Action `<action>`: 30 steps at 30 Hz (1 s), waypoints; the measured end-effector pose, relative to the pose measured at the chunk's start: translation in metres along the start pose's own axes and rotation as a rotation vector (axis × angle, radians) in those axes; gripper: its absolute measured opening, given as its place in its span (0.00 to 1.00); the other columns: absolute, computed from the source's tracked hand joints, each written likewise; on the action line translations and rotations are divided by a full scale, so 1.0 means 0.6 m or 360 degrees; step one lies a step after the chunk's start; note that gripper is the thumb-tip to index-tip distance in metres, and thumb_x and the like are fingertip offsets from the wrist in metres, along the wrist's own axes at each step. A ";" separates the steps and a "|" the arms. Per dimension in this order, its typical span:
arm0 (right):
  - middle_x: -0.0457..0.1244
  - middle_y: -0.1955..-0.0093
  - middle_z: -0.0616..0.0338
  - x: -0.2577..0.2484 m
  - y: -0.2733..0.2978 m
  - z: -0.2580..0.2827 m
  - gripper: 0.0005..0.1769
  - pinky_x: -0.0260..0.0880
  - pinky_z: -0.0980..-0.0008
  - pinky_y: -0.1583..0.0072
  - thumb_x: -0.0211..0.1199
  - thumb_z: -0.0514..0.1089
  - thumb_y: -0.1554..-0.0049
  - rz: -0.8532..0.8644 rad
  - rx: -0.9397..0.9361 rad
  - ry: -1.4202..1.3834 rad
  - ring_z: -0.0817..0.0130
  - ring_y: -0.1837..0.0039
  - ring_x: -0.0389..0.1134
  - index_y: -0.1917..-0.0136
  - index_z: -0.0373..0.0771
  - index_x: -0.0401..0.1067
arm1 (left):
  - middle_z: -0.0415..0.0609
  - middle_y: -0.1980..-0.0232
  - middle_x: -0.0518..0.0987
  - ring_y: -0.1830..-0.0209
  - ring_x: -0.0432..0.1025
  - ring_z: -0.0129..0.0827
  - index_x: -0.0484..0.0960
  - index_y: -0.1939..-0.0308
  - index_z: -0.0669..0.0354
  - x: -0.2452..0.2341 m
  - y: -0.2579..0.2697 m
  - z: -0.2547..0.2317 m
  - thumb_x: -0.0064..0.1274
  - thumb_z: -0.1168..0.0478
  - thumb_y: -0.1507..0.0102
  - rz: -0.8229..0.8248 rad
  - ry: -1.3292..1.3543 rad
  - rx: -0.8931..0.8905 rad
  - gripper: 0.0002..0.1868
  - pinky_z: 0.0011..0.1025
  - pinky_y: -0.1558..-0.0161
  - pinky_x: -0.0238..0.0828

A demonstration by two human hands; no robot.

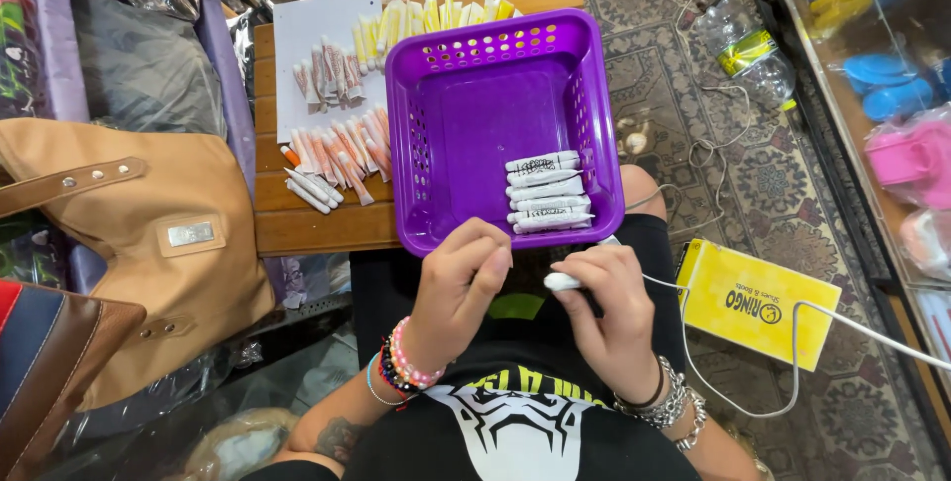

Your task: Wrap small white tubes in protective sleeves and place them into a purple basket.

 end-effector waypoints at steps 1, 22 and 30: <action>0.67 0.50 0.53 -0.001 -0.006 0.002 0.08 0.65 0.60 0.38 0.57 0.41 0.36 0.0000 -0.0003 0.0001 0.55 0.46 0.65 0.46 0.36 0.73 | 0.49 0.62 0.72 0.64 0.66 0.34 0.70 0.72 0.63 -0.002 -0.001 -0.003 0.35 0.58 0.26 -0.0002 0.0001 0.0002 0.21 0.32 0.59 0.63; 0.65 0.52 0.55 0.005 -0.006 -0.021 0.10 0.67 0.73 0.45 0.59 0.48 0.36 -0.0101 0.0290 -0.0759 0.66 0.49 0.65 0.51 0.39 0.74 | 0.47 0.63 0.75 0.63 0.70 0.35 0.74 0.64 0.61 0.010 0.012 0.015 0.38 0.58 0.27 0.0075 0.0166 -0.0033 0.15 0.31 0.56 0.69; 0.67 0.57 0.45 0.012 -0.013 -0.023 0.12 0.70 0.60 0.45 0.66 0.40 0.42 -0.0199 0.0039 -0.0818 0.55 0.51 0.66 0.52 0.26 0.77 | 0.48 0.60 0.82 0.68 0.76 0.37 0.85 0.53 0.59 0.017 0.013 0.004 0.60 0.65 0.35 -0.0074 0.0194 0.0056 0.08 0.31 0.61 0.74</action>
Point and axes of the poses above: each hand's wrist, its own y-axis away from the middle knuckle, its own x-axis out of the palm, z = x × y, the point moved 4 cm from there along -y, towards the middle knuckle
